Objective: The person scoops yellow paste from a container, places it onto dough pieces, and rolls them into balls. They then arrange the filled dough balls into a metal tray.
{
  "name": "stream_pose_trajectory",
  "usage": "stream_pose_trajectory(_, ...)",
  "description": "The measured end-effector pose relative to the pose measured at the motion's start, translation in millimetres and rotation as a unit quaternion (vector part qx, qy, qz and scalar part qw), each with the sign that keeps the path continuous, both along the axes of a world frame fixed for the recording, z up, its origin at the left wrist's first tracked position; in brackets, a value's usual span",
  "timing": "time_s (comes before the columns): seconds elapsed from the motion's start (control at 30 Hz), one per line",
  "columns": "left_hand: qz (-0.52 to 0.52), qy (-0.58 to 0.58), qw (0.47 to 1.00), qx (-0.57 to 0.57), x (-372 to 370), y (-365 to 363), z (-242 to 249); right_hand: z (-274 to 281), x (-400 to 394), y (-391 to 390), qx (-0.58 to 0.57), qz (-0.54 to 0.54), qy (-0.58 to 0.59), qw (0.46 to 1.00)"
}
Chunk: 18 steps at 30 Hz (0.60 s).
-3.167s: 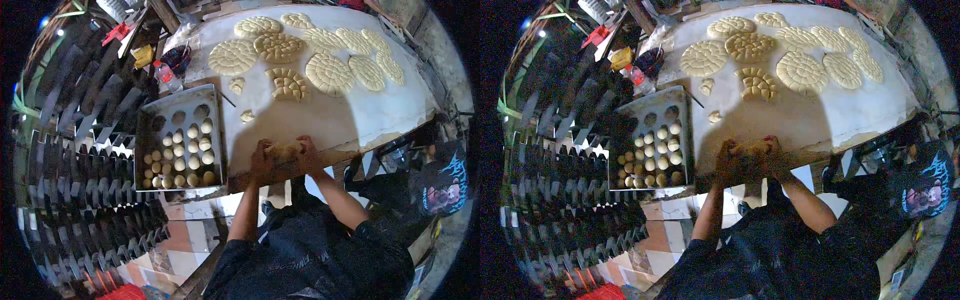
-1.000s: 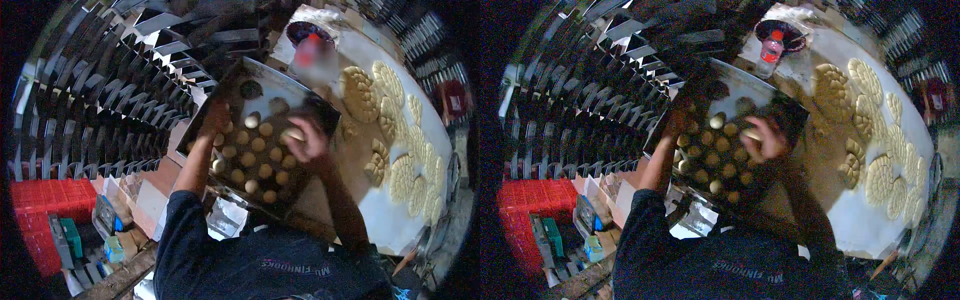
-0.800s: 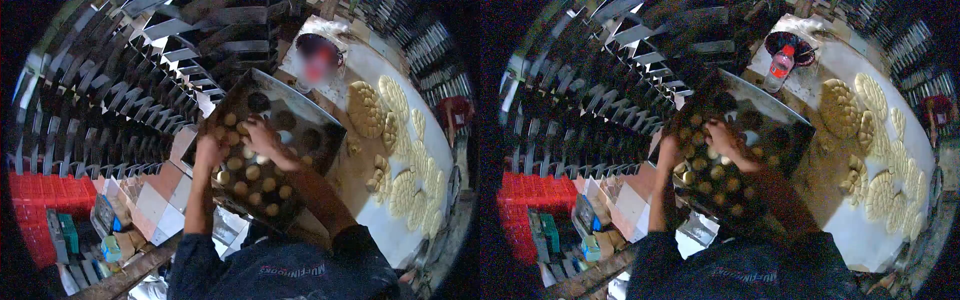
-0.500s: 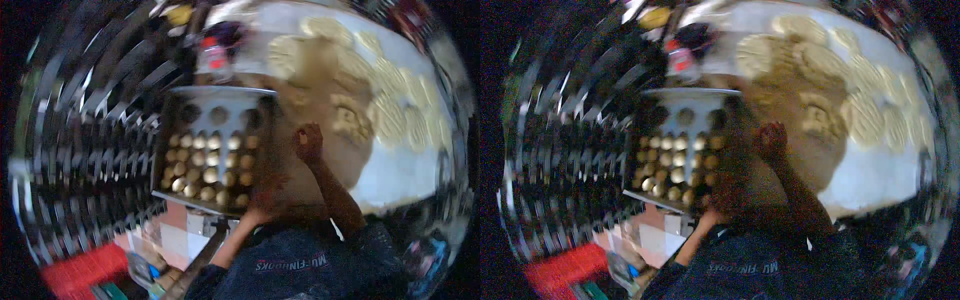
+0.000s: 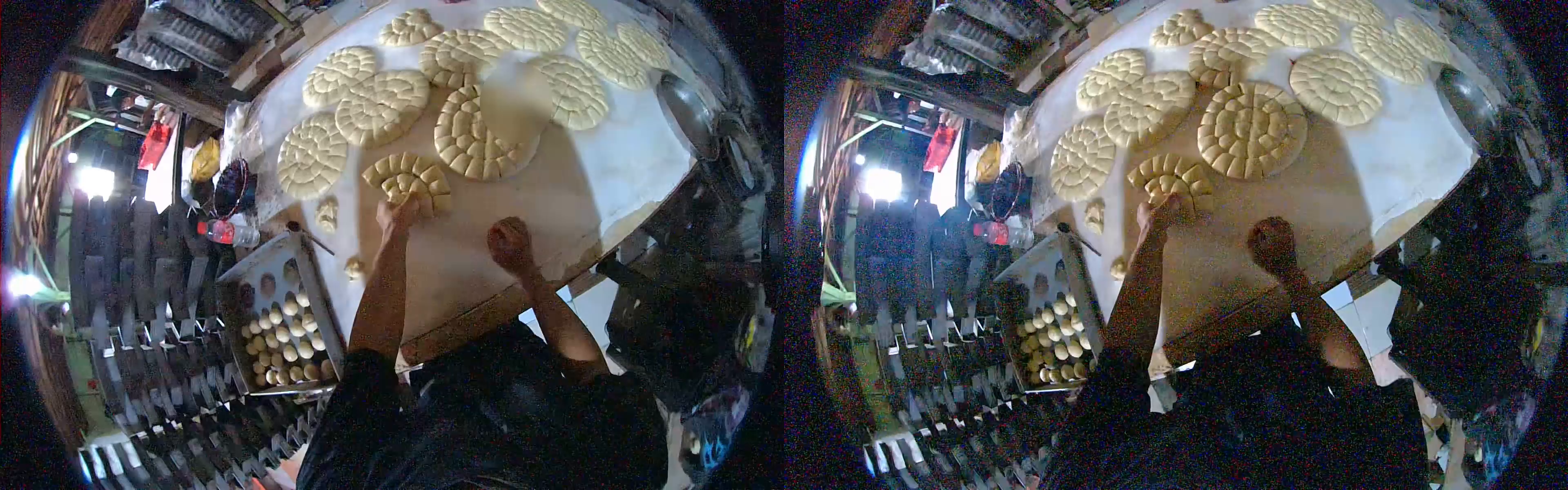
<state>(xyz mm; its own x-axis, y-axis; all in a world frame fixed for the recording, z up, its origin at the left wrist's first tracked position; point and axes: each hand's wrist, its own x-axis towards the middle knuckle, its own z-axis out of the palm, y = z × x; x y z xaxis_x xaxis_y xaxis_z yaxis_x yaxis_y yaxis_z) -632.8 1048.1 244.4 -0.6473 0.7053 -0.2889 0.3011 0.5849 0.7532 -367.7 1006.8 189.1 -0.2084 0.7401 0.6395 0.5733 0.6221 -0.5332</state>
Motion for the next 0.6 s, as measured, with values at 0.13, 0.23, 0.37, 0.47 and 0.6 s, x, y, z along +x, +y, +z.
stream_pose_trajectory(0.13, 0.009, -0.275, 0.935, 0.224, -14.6, -58.5, -12.8, 19.6, 7.1, -1.2, -0.106, 0.032, 0.031, 0.993)
stream_pose_trajectory(0.23, 0.005, -0.071, 0.971, 0.228, -17.9, -112.4, -52.2, 38.0, 9.9, -8.5, -0.207, 0.085, 0.118, 0.967)
stream_pose_trajectory(0.37, 0.092, -0.326, 0.863, 0.375, -4.0, -192.0, -63.5, 35.9, -11.9, -20.5, -0.244, 0.057, 0.078, 0.965)
stream_pose_trajectory(0.47, 0.013, -0.352, 0.882, 0.312, -7.5, -245.1, -32.6, -56.5, -48.1, -31.9, 0.101, 0.176, -0.051, 0.978)
stream_pose_trajectory(0.6, 0.087, -0.618, 0.76, 0.182, -19.8, -252.2, -12.1, 35.5, -152.2, -147.0, -0.167, 0.233, 0.013, 0.958)
